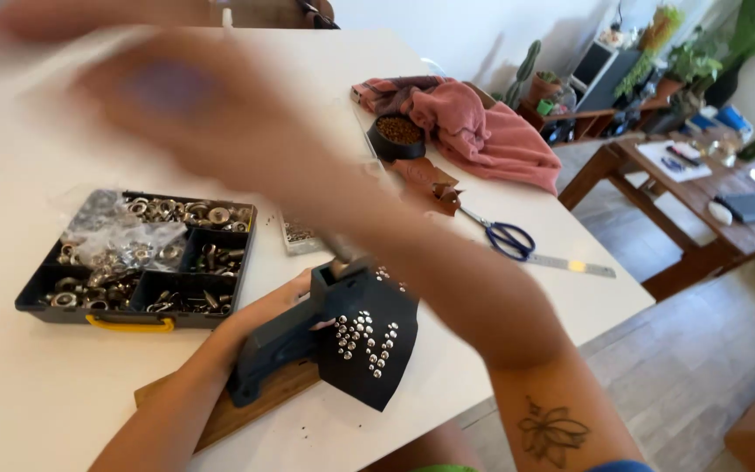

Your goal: Attach metal studs to a piece of leather using a manual hand press

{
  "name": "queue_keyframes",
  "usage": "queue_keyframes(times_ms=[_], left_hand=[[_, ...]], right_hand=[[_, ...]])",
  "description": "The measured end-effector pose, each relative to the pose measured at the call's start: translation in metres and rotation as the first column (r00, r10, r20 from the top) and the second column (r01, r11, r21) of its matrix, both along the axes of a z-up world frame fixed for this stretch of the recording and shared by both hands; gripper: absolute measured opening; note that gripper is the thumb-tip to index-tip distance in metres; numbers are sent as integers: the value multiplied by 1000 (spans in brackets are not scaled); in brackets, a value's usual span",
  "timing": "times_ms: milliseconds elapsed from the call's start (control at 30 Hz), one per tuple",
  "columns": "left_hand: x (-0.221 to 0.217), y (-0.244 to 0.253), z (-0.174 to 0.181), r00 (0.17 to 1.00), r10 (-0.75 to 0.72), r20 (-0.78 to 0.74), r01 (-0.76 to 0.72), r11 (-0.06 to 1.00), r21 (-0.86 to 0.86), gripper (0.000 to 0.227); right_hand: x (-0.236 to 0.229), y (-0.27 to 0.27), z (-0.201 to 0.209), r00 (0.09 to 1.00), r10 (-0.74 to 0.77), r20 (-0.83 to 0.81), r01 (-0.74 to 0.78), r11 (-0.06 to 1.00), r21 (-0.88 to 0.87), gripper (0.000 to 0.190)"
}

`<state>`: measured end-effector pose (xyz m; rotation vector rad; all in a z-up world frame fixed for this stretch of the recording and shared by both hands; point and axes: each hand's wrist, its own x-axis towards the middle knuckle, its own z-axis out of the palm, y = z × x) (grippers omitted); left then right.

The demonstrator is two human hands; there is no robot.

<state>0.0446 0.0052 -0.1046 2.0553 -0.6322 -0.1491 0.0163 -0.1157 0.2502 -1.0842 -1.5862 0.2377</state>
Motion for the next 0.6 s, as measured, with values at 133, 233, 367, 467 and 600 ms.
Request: queue_keyframes(times_ms=[133, 233, 367, 467, 600], left_hand=[[-7, -6, -3, 1000, 20, -14, -21, 995, -101, 75], [-7, -8, -1, 999, 29, -43, -36, 984, -176, 77], [-11, -9, -7, 991, 12, -134, -43, 972, -233, 79], [-8, -9, -11, 993, -2, -116, -25, 974, -224, 78], [-17, -11, 3, 992, -15, -126, -16, 969, -245, 78]], right_hand=[[93, -103, 14, 670, -65, -739, 43, 998, -49, 31], [146, -157, -12, 701, 5, -713, 73, 994, 79, 6], [182, -197, -57, 660, 219, -718, -41, 966, 256, 32], [204, -211, -77, 744, 230, -627, -75, 962, 263, 26], [192, -195, -66, 781, 236, -578, -164, 971, 174, 29]])
